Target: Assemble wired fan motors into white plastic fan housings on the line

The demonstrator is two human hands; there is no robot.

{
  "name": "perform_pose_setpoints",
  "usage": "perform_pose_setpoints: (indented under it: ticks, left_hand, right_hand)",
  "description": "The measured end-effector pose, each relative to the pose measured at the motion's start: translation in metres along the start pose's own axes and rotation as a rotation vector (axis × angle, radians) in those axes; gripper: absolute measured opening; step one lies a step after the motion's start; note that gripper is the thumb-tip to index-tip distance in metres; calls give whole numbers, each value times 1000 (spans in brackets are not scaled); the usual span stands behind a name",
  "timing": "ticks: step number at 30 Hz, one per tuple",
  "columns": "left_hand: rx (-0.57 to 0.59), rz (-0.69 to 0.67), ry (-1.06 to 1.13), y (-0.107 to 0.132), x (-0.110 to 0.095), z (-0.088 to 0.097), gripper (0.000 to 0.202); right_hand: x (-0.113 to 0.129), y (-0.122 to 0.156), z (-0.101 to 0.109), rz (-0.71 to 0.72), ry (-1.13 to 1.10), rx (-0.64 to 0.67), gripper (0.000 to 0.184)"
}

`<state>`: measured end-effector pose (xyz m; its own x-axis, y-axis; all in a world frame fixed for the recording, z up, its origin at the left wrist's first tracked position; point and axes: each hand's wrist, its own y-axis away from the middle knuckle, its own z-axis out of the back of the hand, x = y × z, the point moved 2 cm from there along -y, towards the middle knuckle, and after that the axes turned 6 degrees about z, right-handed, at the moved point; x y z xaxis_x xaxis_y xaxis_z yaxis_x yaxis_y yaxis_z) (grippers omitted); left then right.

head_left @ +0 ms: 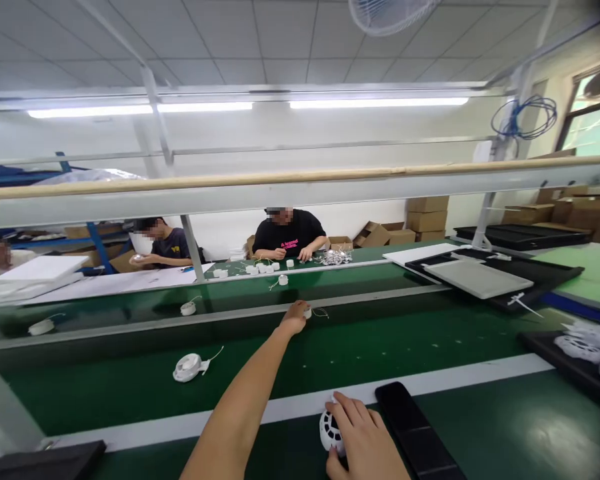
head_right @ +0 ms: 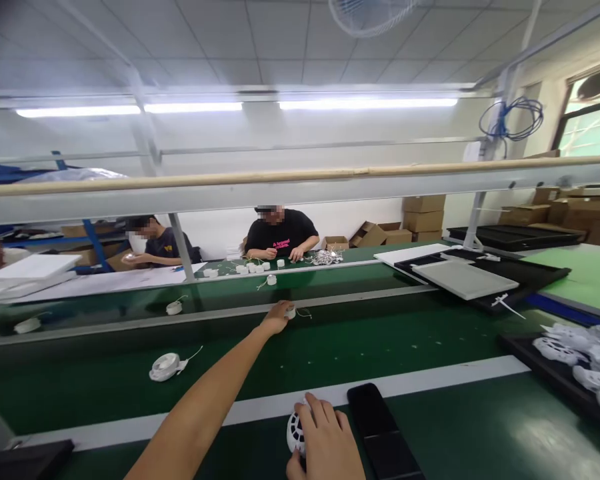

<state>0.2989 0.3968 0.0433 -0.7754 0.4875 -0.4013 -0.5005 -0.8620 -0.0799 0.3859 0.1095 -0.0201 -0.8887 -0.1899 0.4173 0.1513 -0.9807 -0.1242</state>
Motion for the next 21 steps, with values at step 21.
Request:
perform_pose_setpoints:
  ticks: [21]
  left_hand:
    - [87, -339, 50, 252, 6, -38, 58]
  right_hand:
    - [-11, 9, 8, 42, 130, -171, 35]
